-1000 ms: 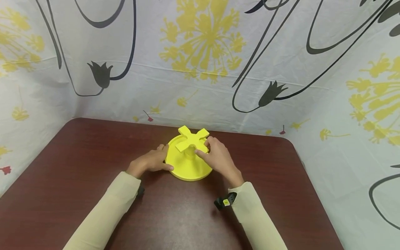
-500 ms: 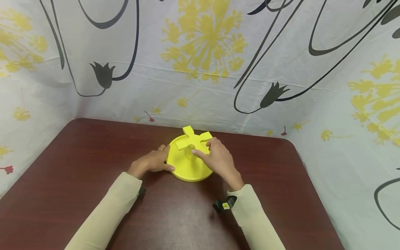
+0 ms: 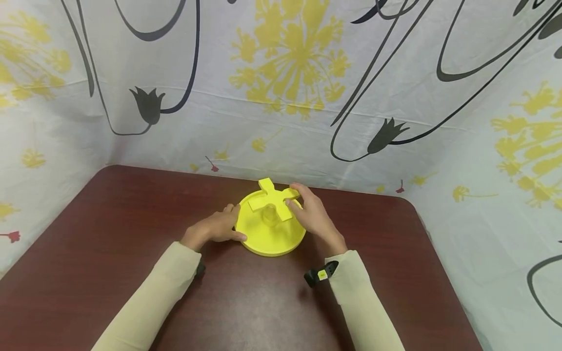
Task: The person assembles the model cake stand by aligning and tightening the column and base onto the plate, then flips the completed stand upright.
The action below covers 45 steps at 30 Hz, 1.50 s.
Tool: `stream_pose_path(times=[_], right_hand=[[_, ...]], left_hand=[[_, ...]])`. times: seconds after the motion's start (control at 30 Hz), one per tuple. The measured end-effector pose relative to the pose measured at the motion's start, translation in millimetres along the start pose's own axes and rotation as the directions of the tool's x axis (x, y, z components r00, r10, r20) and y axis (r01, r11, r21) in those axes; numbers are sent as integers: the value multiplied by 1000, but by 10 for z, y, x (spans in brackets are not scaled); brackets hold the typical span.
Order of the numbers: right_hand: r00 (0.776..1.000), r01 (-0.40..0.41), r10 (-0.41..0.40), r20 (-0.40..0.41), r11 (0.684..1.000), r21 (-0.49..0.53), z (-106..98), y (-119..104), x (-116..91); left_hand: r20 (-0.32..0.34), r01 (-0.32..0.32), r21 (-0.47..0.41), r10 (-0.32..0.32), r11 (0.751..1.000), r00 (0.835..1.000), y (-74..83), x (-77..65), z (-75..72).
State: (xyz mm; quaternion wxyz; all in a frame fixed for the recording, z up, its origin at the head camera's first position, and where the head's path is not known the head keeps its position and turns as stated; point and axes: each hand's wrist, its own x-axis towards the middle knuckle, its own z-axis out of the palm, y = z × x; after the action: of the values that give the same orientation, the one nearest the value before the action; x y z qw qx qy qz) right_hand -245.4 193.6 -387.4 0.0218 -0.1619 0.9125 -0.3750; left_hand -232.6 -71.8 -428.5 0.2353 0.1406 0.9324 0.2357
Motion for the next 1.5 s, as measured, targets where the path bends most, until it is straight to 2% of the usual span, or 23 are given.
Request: stream_pose_path(times=[0.2,0.4,0.67,0.9,1.1,1.5], right_hand=[[996,32,-35,-77,998,-47,36,39,12],[991,-11,-1,-133,996,-93,18,31,-1],[989,-83,66,-130,989,-125,-7,-33,-31],[990,-77,58,-130,986,-148,14,-57,-87],[985,-62,35,-167,986,-157,74,-62,-129],[985,-101,71,-157,977,-189,113,-117,-218]], left_hand=[[-2,-11,11,11,1000,1000,8,15,4],[-9,-4,17,4,1000,1000,12,5,-12],[-7,-7,21,7,1000,1000,-10,4,-8],[-8,-10,22,10,1000,1000,-9,7,-11],[-5,-7,26,7,1000,1000,-6,-6,-12],[-1,-2,9,2,1000,1000,0,10,8]])
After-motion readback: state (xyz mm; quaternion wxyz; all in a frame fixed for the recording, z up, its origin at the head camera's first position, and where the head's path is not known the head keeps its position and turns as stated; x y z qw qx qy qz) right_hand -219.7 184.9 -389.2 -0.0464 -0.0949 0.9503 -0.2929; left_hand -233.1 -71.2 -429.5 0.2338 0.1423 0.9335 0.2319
